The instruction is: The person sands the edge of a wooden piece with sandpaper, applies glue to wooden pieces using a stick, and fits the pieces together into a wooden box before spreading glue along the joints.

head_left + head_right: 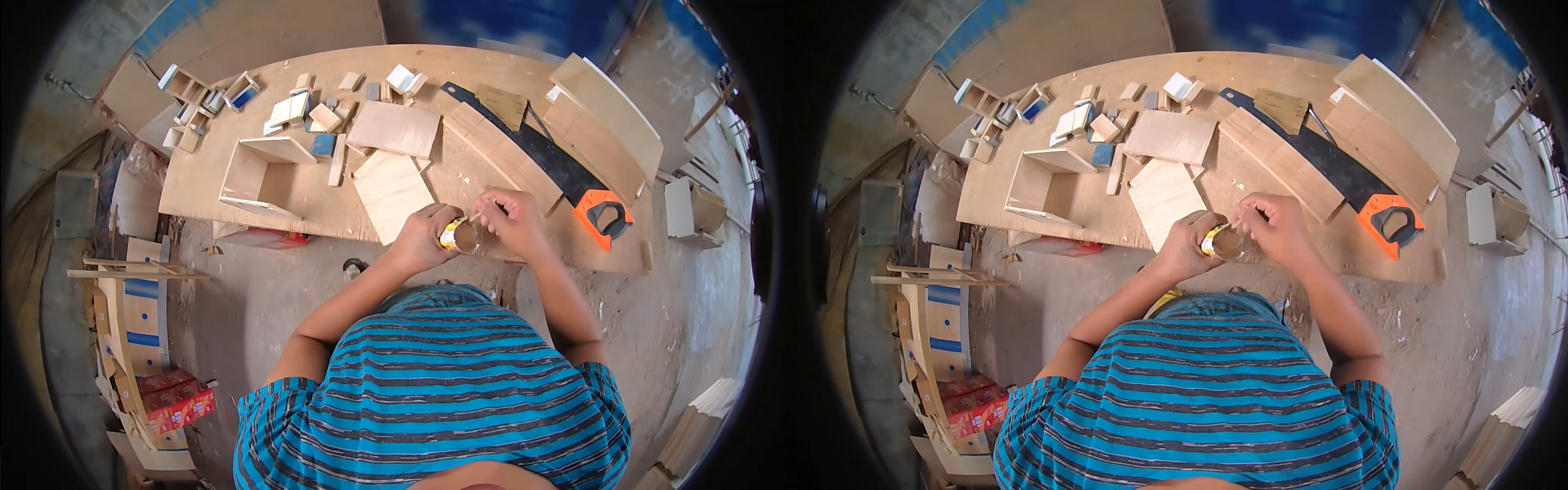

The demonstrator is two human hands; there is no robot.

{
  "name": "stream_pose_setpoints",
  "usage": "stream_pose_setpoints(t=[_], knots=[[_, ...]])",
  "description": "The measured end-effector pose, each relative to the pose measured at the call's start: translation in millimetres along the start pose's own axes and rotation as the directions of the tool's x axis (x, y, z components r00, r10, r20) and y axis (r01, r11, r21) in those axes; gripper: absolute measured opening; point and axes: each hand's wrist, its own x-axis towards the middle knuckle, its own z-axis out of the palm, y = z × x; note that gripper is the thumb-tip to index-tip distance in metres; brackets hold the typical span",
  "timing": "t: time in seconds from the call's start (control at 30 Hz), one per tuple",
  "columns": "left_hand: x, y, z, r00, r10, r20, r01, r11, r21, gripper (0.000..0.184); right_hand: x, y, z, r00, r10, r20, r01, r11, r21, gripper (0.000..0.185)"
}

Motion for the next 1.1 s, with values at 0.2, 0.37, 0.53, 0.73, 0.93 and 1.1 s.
stream_pose_setpoints(t=[0.2,0.37,0.53,0.73,0.93,1.1], knots=[[0,-5,0,0.983,-0.162,-0.086,0.15,0.981,-0.125,0.053,-9,2,-14,0.971,0.177,-0.158,-0.092,0.894,0.439,0.02],[11,-18,18,0.981,-0.131,-0.144,0.118,0.988,-0.099,0.061,-9,14,-23,0.958,0.206,-0.2,-0.029,0.763,0.646,0.02],[23,-20,36,0.975,-0.162,-0.15,0.141,0.98,-0.139,0.065,-10,33,-29,0.918,0.249,-0.31,0.022,0.747,0.664,0.02],[35,-23,45,0.963,-0.18,-0.199,0.158,0.98,-0.122,0.067,-18,33,-30,0.919,0.085,-0.385,0.104,0.89,0.445,0.021],[49,-35,59,0.969,-0.226,-0.097,0.191,0.94,-0.282,0.066,-18,28,-29,0.935,0.049,-0.35,0.055,0.958,0.281,0.022],[57,-31,59,0.964,-0.264,0.01,0.255,0.92,-0.297,0.07,-9,51,-42,0.898,0.284,-0.335,-0.006,0.77,0.638,0.02]])
